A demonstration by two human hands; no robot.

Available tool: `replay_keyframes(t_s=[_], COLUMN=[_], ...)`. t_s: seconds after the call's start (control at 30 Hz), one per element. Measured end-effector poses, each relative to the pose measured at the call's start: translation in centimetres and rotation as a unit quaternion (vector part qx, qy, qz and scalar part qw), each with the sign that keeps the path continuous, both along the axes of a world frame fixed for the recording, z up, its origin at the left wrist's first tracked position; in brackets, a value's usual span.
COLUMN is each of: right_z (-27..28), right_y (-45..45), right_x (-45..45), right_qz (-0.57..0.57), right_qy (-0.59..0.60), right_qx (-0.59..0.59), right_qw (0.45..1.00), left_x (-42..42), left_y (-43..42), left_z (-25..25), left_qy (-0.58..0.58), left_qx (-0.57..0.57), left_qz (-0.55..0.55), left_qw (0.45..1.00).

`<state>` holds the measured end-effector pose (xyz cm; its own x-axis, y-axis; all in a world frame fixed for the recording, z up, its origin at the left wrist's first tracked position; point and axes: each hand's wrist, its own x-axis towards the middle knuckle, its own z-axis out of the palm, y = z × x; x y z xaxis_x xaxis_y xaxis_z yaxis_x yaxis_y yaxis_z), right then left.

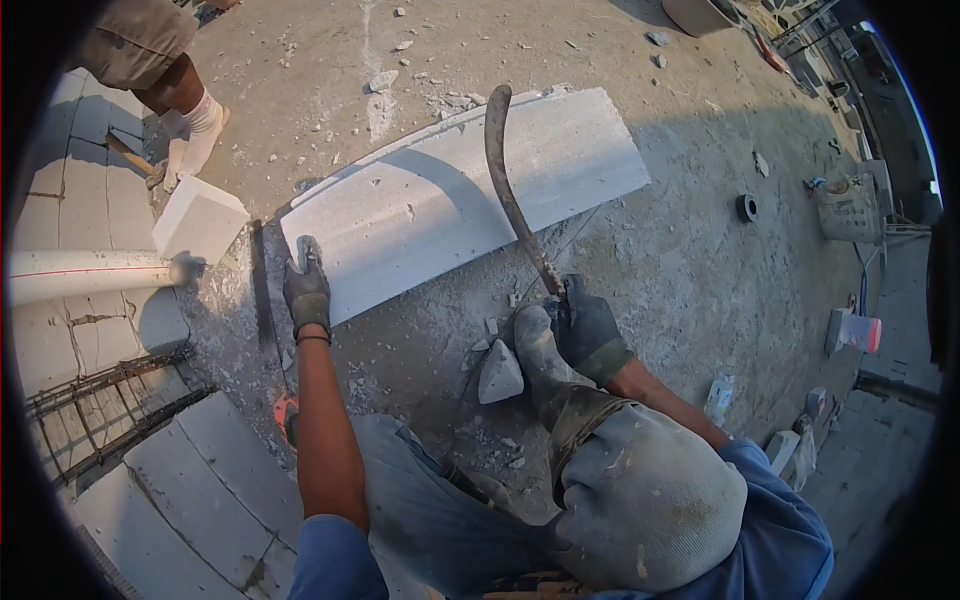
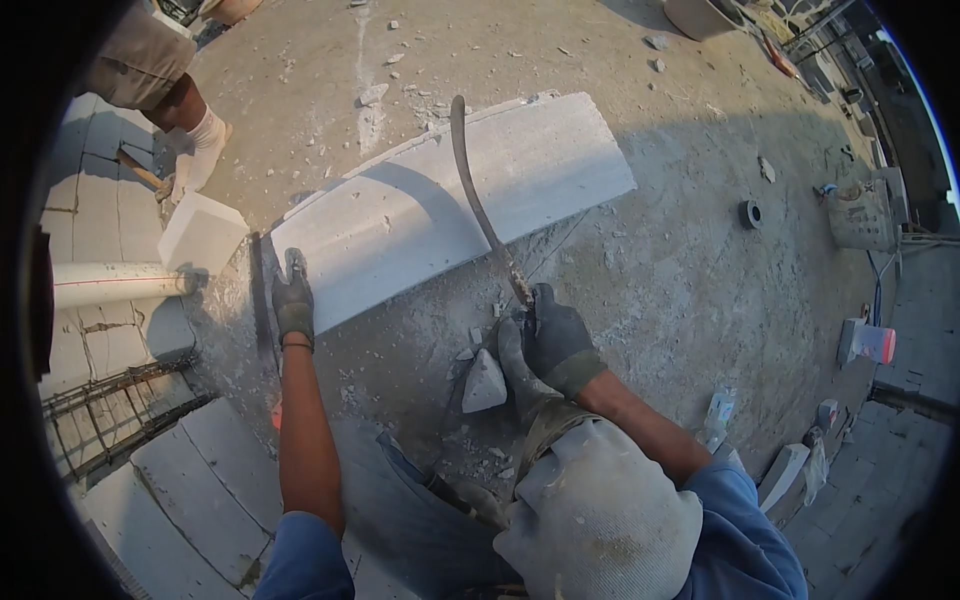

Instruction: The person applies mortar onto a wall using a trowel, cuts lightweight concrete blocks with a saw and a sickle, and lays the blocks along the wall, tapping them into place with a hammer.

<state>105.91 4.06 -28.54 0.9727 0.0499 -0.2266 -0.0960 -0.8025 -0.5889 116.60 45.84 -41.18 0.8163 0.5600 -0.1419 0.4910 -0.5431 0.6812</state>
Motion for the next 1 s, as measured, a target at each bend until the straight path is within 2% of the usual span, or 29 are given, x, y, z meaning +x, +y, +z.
replay_keyframes(t_s=[0.07,0.13,0.17,0.23,0.27,0.3,0.37,0.47,0.57,0.6,0.67,0.7,0.77,0.8,0.87,0.9,0.93,0.97,1.0], right_z=[-0.2,-0.3,-0.3,0.0,0.6,1.0,1.6,0.9,-0.7,0.3,1.7,1.9,5.9,5.9,5.2,2.3,1.7,1.4,0.4], right_y=[-0.5,-0.4,-0.2,0.2,0.6,0.9,1.3,2.0,3.6,5.0,7.6,8.5,9.6,9.4,8.8,7.8,6.9,5.8,4.3], right_x=[-0.8,-1.3,-1.5,-1.7,-1.6,-1.5,-1.4,0.4,5.6,8.6,14.8,17.3,19.7,19.2,17.3,15.5,12.5,8.8,5.2], right_qz=[-0.011,-0.024,-0.022,-0.02,-0.021,-0.022,-0.022,-0.022,-0.017,-0.025,-0.045,-0.058,-0.094,-0.099,-0.082,-0.035,-0.024,-0.013,-0.013], right_qy=[0.0,-0.001,0.006,0.011,0.032,0.053,0.065,0.046,-0.033,-0.007,0.035,0.05,0.237,0.239,0.158,0.053,0.048,0.043,0.054], right_qx=[0.01,0.021,0.001,-0.019,-0.027,-0.036,-0.044,-0.055,-0.082,-0.089,-0.079,-0.064,0.069,0.069,0.001,-0.108,-0.127,-0.145,-0.139], right_qw=[1.0,1.0,1.0,1.0,0.999,0.998,0.997,0.997,0.996,0.996,0.995,0.995,0.964,0.964,0.984,0.992,0.99,0.988,0.989], left_x=[-0.2,-0.5,-0.5,-0.4,-0.5,-0.8,-1.4,-1.0,-1.4,-1.3,-1.5,-1.7,-1.8,-1.3,-1.3,-1.3,-1.7,-2.0,-2.0], left_y=[0.3,-0.8,-0.4,1.9,3.0,4.0,4.7,4.8,4.5,4.5,5.6,7.2,7.7,6.3,3.1,1.4,0.6,0.9,1.2], left_z=[0.2,1.8,0.9,-2.8,-3.6,-3.9,-5.4,-6.2,-6.2,-6.4,-9.4,-13.2,-14.2,-11.8,-6.0,-2.4,-0.7,-1.6,-3.1], left_qy=[0.024,-0.002,-0.004,-0.069,-0.071,0.015,0.102,0.125,0.072,0.047,0.021,-0.075,-0.165,-0.079,0.011,0.02,0.032,0.033,-0.014], left_qx=[-0.047,-0.114,-0.115,-0.247,-0.248,-0.233,-0.216,-0.169,-0.136,-0.21,-0.283,-0.227,-0.169,-0.203,-0.236,-0.219,-0.202,-0.206,-0.226], left_qz=[0.013,0.015,0.014,0.016,0.016,0.047,0.078,0.06,0.011,-0.004,-0.016,-0.072,-0.13,-0.037,0.054,0.054,0.057,0.062,0.052], left_qw=[0.999,0.993,0.993,0.966,0.966,0.971,0.968,0.976,0.988,0.977,0.959,0.968,0.963,0.975,0.97,0.974,0.977,0.976,0.973])
